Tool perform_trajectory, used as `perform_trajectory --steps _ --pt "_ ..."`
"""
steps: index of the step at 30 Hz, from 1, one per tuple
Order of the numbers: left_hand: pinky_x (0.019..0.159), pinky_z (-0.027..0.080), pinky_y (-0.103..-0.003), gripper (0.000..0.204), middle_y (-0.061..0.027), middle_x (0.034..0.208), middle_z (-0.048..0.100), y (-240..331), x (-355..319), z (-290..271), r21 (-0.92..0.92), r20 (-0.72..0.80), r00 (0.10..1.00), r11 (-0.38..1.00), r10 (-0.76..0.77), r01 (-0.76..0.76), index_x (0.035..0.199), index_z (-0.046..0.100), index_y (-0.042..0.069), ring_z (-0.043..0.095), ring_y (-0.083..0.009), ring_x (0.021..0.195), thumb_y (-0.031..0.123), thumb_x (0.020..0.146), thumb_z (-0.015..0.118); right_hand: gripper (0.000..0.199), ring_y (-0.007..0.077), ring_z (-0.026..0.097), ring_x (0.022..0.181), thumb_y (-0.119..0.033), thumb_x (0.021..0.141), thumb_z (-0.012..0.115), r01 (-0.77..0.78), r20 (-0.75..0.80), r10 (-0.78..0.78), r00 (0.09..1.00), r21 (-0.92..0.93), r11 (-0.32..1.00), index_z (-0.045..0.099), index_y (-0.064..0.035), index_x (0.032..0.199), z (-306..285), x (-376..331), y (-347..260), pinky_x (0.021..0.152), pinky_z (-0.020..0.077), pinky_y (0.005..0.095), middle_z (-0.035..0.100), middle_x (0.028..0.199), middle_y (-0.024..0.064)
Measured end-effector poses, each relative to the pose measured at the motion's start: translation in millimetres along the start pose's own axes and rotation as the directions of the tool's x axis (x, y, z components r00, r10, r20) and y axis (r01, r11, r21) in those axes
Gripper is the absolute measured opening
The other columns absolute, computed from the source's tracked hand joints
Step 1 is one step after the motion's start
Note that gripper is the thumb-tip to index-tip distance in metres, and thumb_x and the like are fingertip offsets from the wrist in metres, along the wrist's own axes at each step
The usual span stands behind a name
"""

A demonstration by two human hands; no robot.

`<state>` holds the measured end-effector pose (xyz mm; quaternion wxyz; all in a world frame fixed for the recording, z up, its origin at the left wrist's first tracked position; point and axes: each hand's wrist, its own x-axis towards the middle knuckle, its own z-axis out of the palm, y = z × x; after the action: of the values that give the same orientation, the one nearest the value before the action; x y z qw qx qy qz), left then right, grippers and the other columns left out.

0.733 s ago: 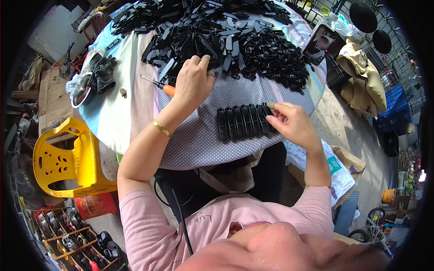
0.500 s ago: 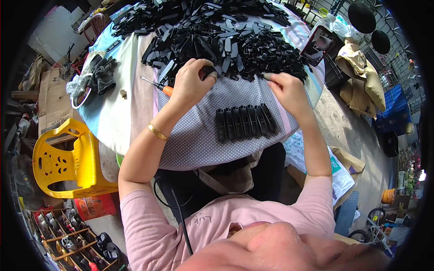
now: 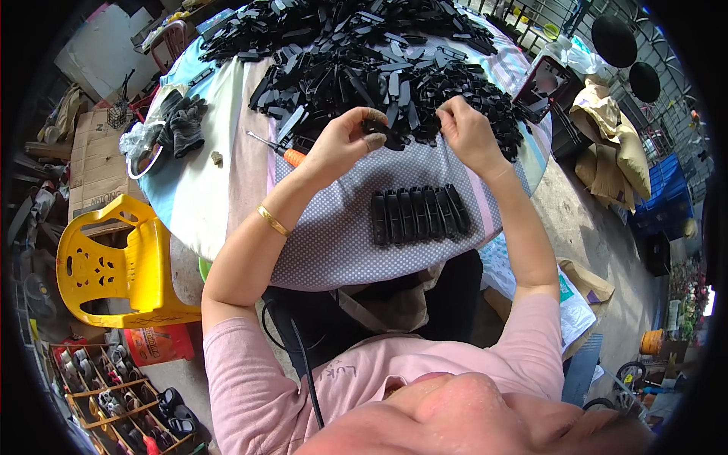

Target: Assembling small black plastic hardware components by applying adhesive foam pads to them.

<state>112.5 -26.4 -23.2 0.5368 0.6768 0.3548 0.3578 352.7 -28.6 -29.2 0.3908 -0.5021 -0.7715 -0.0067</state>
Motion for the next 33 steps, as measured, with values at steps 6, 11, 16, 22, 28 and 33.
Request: perform_trajectory --steps 6,11,16,22,28,33 --pt "0.084 0.054 -0.039 0.027 -0.0136 0.113 0.055 5.0 -3.2 -2.2 -0.566 0.022 0.999 0.823 -0.033 0.04 0.116 0.045 0.003 0.058 -0.0302 0.105 0.007 0.09 0.052 0.016 0.0057 0.054 0.056 -0.017 0.092 0.051 -0.163 0.121 0.125 0.985 0.402 0.901 0.054 -0.0015 0.091 3.5 16.7 -36.5 0.047 0.0454 0.0202 0.057 0.067 0.0021" --pt "0.096 0.047 -0.036 0.023 -0.0184 0.113 0.055 -14.5 1.5 -10.1 -0.796 0.078 0.992 0.606 0.097 0.003 0.111 0.046 -0.001 0.055 -0.0326 0.109 0.004 0.088 0.049 0.013 0.0042 0.055 0.057 -0.013 0.088 0.059 -0.239 0.159 0.181 0.971 0.565 0.79 0.062 -0.0005 0.092 13.1 18.5 -55.6 0.048 0.0458 0.0184 0.061 0.069 0.0009" --pt "0.096 0.045 -0.042 0.02 -0.013 0.101 0.057 -11.9 -1.7 0.5 -0.819 0.029 0.999 0.573 -0.016 0.033 0.105 0.049 -0.003 0.058 -0.0231 0.098 0.002 0.086 0.051 0.015 0.0046 0.057 0.062 -0.011 0.085 0.062 -0.169 0.13 0.11 0.985 0.664 0.729 0.063 -0.0002 0.095 19.2 10.3 -61.1 0.054 0.0479 0.0179 0.064 0.074 0.0024" --pt "0.096 0.044 -0.044 0.041 -0.0106 0.11 0.056 -11.4 -3.5 2.8 -0.689 0.18 0.981 0.721 0.076 0.071 0.126 0.041 -0.002 0.058 -0.0226 0.103 0.01 0.088 0.053 0.015 0.0099 0.06 0.063 -0.006 0.083 0.063 -0.035 -0.039 0.083 0.996 0.672 0.74 0.064 0.0043 0.094 18.8 7.4 -62.8 0.057 0.051 0.0216 0.065 0.08 0.0086" --pt "0.092 0.047 -0.045 0.038 -0.0085 0.105 0.058 -12.0 -4.2 4.4 -0.716 0.146 0.989 0.686 -0.035 0.13 0.124 0.045 0.001 0.059 -0.0197 0.097 0.011 0.089 0.054 0.013 0.009 0.06 0.068 -0.002 0.081 0.064 -0.027 -0.104 0.111 0.988 0.599 0.8 0.063 0.0041 0.092 17.3 5.0 -55.4 0.059 0.0521 0.0209 0.063 0.083 0.0061" --pt "0.088 0.05 -0.041 0.038 -0.0063 0.104 0.058 -14.3 -4.2 7.6 -0.682 0.123 0.991 0.722 -0.046 0.117 0.124 0.047 0.003 0.059 -0.0172 0.094 0.011 0.088 0.056 0.01 0.0178 0.06 0.059 0.0 0.073 0.067 0.256 -0.27 -0.173 0.947 0.313 0.914 0.062 0.0011 0.082 15.5 5.2 -59.0 0.051 0.0475 0.0261 0.061 0.075 0.0098"
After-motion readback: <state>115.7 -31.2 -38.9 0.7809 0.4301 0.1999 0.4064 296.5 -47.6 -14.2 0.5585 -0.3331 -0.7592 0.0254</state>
